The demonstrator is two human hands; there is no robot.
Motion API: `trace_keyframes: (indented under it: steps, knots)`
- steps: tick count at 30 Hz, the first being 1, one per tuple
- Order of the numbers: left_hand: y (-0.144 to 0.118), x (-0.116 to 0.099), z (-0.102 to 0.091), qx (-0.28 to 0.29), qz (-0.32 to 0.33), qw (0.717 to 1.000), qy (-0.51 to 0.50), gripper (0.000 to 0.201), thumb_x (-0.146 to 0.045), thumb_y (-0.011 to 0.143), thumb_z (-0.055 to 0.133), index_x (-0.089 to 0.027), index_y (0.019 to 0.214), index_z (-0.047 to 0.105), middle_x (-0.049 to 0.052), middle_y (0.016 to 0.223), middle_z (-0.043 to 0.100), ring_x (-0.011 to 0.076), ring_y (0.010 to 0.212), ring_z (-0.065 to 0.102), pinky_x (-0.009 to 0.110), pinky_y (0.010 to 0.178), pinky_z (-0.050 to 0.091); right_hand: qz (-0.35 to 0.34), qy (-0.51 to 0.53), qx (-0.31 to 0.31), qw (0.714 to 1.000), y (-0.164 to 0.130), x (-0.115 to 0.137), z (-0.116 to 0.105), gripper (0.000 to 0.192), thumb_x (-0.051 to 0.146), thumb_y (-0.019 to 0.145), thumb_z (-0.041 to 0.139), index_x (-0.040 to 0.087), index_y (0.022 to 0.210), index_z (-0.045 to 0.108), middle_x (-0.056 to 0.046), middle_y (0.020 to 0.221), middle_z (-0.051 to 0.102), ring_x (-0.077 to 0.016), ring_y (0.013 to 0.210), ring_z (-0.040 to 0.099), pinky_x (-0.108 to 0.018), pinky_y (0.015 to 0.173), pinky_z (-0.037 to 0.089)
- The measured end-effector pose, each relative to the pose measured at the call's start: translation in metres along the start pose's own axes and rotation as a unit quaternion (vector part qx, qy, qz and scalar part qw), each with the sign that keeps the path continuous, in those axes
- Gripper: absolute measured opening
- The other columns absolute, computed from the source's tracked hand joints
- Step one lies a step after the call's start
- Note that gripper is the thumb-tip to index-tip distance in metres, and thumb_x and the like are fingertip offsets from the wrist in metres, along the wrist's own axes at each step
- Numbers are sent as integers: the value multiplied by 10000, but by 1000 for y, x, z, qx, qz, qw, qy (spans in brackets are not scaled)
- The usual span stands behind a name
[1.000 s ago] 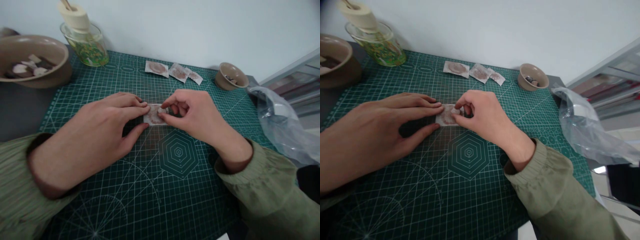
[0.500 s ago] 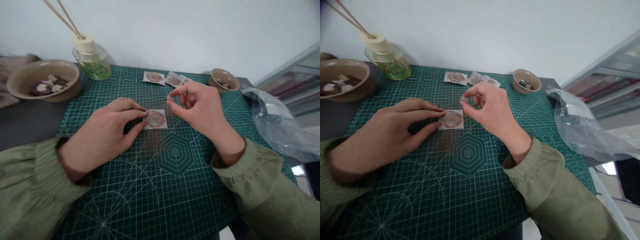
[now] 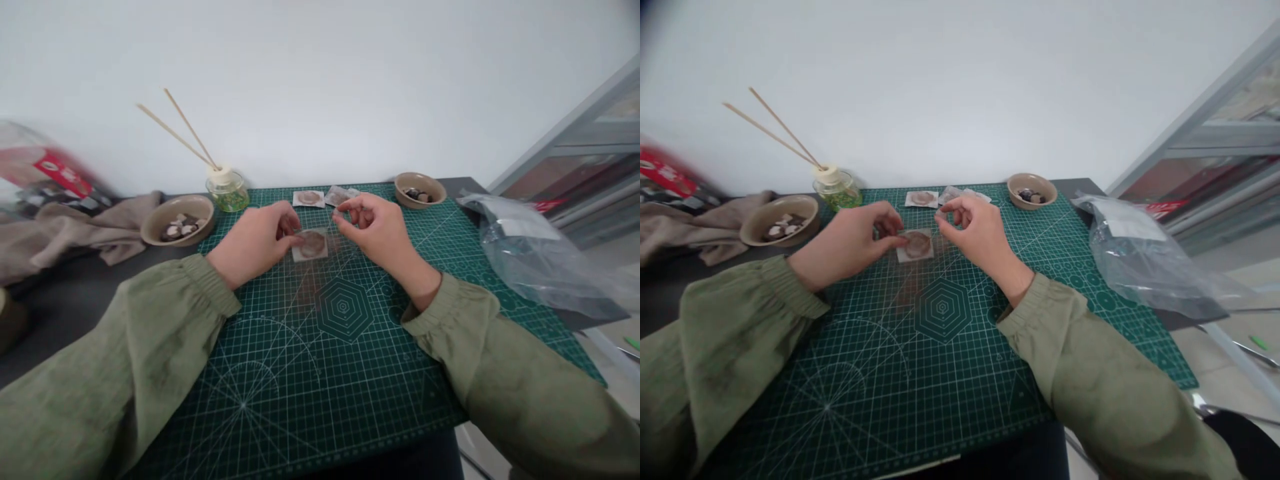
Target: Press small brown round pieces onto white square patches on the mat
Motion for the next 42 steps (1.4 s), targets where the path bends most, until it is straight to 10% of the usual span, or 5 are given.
trace_keyframes:
  steps: [3, 12, 17, 26, 42]
  knots:
    - [-16, -15, -25, -53, 45, 997, -17, 333, -362, 1238, 489, -225, 1264, 791, 131, 1301, 789, 280, 1273, 729, 512, 1190, 611, -4, 5, -28, 1000, 1, 0, -4, 130, 271, 996, 859, 163, 1068, 866, 14, 815, 694, -145, 672, 528, -335, 707, 442]
    - [-24, 9, -5, 50, 100, 989, -92, 509, -701, 1132, 653, -230, 1226, 820, 68, 1023, 865, 247, 857, 820, 384, 796, 704, 11, 8, -16, 1000, 3, 0, -2, 130, 294, 976, 888, 182, 1040, 870, 12, 813, 710, -149, 688, 533, -336, 719, 458]
    - [-51, 3, -8, -39, 139, 990, -7, 484, -561, 1201, 616, -205, 1485, 779, 182, 1520, 776, 373, 1442, 743, 615, 1301, 621, 13, 18, -2, 1000, 2, 0, 0, 152, 327, 963, 893, 184, 1011, 867, 12, 776, 687, -156, 673, 532, -340, 694, 447]
    - [-60, -19, 26, 1, 256, 963, 90, 311, -351, 1229, 610, -185, 1387, 821, 154, 1416, 840, 330, 1294, 801, 553, 1194, 695, 24, 13, 35, 999, -2, 7, 4, 234, 404, 938, 864, 178, 994, 882, 20, 715, 649, -128, 554, 447, -333, 579, 349]
    - [-85, -32, 29, -70, 209, 973, 71, 396, -193, 1175, 624, -170, 1560, 715, 187, 1618, 765, 332, 1540, 755, 533, 1306, 699, -47, -32, 155, 986, -15, 28, 21, 71, 273, 977, 888, 241, 1041, 888, 22, 757, 689, -134, 556, 506, -324, 529, 389]
Point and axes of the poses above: each hand's wrist, its own y-axis towards the middle knuckle, its own z-axis out of the palm, x = y × z, the point moved 8 cm from there along y, towards the middle knuckle
